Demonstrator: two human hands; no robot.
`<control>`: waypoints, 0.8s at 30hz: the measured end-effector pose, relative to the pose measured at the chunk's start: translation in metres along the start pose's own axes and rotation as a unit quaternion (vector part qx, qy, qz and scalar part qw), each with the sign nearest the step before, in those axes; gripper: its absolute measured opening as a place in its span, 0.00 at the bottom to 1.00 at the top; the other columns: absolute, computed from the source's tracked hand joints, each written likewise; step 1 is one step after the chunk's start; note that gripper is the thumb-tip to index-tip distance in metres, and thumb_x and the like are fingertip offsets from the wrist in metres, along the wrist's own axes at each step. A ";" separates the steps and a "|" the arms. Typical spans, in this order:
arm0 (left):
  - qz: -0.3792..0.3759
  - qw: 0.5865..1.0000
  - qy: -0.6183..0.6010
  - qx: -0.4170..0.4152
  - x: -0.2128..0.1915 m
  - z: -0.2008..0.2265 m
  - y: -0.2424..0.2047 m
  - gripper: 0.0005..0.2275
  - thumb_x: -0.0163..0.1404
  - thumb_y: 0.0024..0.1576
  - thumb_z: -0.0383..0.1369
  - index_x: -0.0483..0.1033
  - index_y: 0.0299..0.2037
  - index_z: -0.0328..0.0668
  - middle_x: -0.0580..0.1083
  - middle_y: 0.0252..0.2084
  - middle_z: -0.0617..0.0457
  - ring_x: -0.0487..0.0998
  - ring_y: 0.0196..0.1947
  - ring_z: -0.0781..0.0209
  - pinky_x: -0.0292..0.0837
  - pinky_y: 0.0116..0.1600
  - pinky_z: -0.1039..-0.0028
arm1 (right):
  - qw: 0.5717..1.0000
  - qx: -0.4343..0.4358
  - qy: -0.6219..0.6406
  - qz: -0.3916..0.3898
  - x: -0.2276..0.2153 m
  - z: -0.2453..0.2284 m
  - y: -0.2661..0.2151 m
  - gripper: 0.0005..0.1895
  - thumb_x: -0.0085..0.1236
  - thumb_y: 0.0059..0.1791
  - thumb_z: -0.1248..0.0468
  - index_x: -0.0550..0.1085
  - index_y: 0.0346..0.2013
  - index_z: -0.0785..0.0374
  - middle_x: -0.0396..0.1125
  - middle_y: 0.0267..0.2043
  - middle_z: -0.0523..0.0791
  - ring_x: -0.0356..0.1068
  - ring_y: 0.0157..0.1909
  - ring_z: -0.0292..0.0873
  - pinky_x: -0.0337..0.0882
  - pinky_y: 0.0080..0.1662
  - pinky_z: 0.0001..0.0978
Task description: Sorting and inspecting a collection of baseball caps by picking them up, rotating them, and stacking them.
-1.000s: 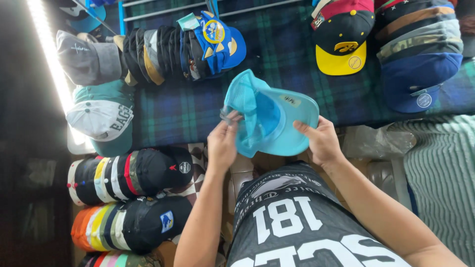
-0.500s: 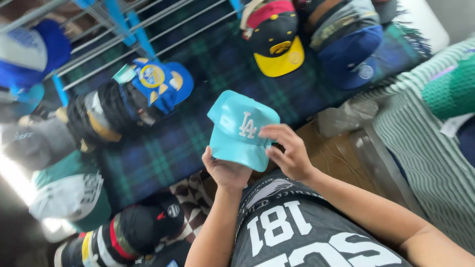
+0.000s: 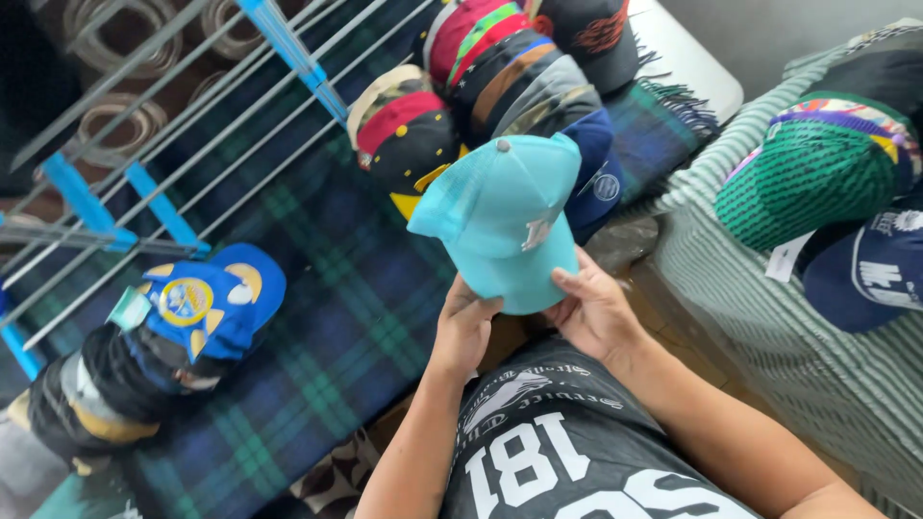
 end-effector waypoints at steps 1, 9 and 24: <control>-0.003 1.000 0.002 -0.005 0.016 0.007 0.012 0.35 0.46 0.50 0.14 0.58 0.73 0.38 0.73 0.63 0.42 0.69 0.66 0.51 0.52 0.74 0.52 | 1.000 -0.003 0.004 0.004 -0.007 -0.018 0.018 0.33 0.61 0.46 0.70 0.67 0.67 0.58 0.76 0.46 0.55 0.79 0.43 0.54 0.82 0.38 0.49; -0.038 0.988 0.134 -0.070 0.066 -0.003 0.086 0.35 0.57 0.53 0.29 0.59 0.73 0.43 0.69 0.68 0.45 0.67 0.70 0.53 0.59 0.70 0.64 | 0.969 -0.231 -0.063 0.068 -0.120 -0.207 0.187 0.30 0.60 0.48 0.73 0.65 0.62 0.49 0.76 0.55 0.42 0.79 0.51 0.45 0.83 0.47 0.52; 0.225 0.939 0.199 -0.168 0.009 0.005 0.091 0.28 0.47 0.51 0.26 0.65 0.67 0.40 0.73 0.65 0.42 0.75 0.63 0.49 0.67 0.69 0.62 | 0.886 -0.131 -0.296 0.333 -0.222 -0.203 0.412 0.42 0.64 0.37 0.66 0.62 0.66 0.52 0.70 0.44 0.48 0.72 0.30 0.40 0.71 0.19 0.32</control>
Point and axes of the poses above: each hand's wrist, its own y-axis towards the middle knuckle, its own x-axis out of the palm, z = x × y, the point moved 8 cm from there along y, towards the middle knuckle
